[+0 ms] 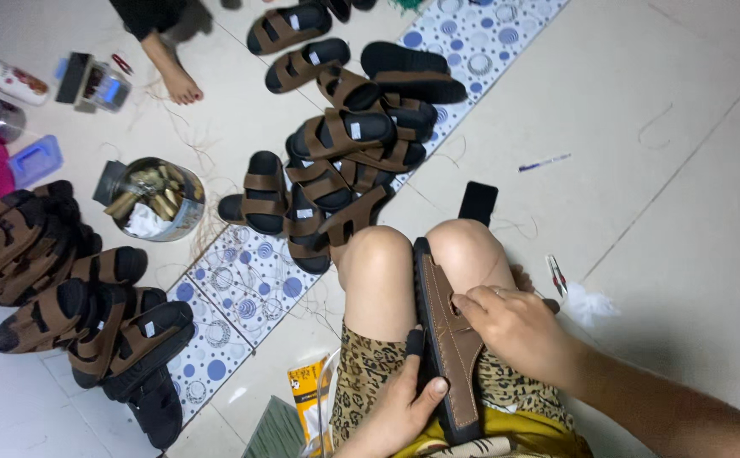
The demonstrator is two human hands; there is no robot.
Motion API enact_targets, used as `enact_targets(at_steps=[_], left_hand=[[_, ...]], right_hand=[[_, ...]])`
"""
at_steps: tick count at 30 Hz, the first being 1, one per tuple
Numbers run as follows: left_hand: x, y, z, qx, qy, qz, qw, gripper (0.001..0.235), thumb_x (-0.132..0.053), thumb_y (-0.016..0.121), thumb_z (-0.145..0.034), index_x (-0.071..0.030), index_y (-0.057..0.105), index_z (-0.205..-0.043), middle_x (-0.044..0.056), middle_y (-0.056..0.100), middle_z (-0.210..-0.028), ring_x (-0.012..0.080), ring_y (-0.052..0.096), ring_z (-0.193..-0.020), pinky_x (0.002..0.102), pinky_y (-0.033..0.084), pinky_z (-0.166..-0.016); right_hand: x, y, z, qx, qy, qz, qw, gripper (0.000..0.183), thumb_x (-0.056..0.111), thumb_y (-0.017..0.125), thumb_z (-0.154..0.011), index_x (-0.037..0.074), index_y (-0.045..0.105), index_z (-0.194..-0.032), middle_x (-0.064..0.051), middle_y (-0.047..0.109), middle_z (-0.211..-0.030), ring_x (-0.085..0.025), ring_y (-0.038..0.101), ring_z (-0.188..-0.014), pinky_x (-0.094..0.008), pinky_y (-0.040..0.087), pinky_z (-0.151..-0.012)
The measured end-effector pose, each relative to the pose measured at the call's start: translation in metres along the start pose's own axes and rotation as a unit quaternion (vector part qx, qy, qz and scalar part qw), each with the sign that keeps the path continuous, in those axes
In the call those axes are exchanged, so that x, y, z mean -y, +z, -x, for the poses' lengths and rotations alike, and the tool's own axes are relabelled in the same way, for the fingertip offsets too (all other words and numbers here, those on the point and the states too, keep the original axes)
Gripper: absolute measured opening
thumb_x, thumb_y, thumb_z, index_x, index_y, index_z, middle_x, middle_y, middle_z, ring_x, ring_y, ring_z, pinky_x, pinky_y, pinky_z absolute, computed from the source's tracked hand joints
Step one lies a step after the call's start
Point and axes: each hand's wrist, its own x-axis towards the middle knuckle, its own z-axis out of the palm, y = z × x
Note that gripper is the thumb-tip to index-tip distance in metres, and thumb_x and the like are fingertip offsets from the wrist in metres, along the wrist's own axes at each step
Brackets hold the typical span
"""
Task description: The person sits on the floor and sews the sole of a brown sandal using a needle and thread. They repeatedly push the needle through the material and pull the thread tight to attach the sole. A pile of similar sandals is visible nearby.
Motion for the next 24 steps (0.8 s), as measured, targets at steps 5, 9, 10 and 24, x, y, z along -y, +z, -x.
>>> enact_targets(at_steps=[5,9,10,24], left_hand=[[0.025,0.036,-0.014,-0.067,0.048,0.417,0.905,0.092,-0.046,0.071,-0.091,-0.004,0.023,-0.158,0.009,0.044,-0.159,0.0136,0.047,-0.142,0.029,0.036,-0.120],[0.008,0.028,-0.014,-0.104,-0.001,0.390,0.915,0.086,-0.041,0.080,-0.082,-0.008,0.042,-0.152,-0.001,0.060,-0.101,0.0050,0.056,-0.088,0.018,0.050,-0.081],[0.003,0.026,-0.013,-0.094,0.025,0.389,0.916,0.094,-0.042,0.079,-0.080,-0.009,0.036,-0.157,0.004,0.068,-0.127,0.0064,0.064,-0.100,0.019,0.057,-0.089],[0.002,0.027,0.014,-0.085,0.038,0.082,0.992,0.079,-0.073,0.062,-0.079,-0.007,0.052,-0.120,0.017,0.058,-0.124,0.0284,0.058,-0.116,0.036,0.044,-0.097]], right_hand=[[-0.002,0.025,-0.002,0.017,0.036,-0.012,0.999,0.043,-0.001,0.068,-0.074,0.008,0.065,-0.116,-0.008,0.065,-0.099,-0.027,0.069,-0.075,-0.043,0.058,-0.048],[0.000,0.048,0.007,-0.040,0.123,-0.046,0.991,0.024,0.012,0.067,-0.084,0.019,0.066,-0.107,0.000,0.067,-0.092,-0.030,0.069,-0.066,-0.052,0.054,-0.043],[0.001,0.054,0.010,-0.050,0.157,-0.068,0.984,0.025,0.015,0.070,-0.083,0.021,0.066,-0.107,0.000,0.070,-0.095,-0.032,0.071,-0.069,-0.054,0.056,-0.049],[0.015,0.099,0.063,-0.102,0.227,-0.071,0.966,0.016,0.012,0.065,-0.088,0.019,0.064,-0.102,0.005,0.070,-0.095,-0.018,0.071,-0.087,-0.039,0.057,-0.073]])
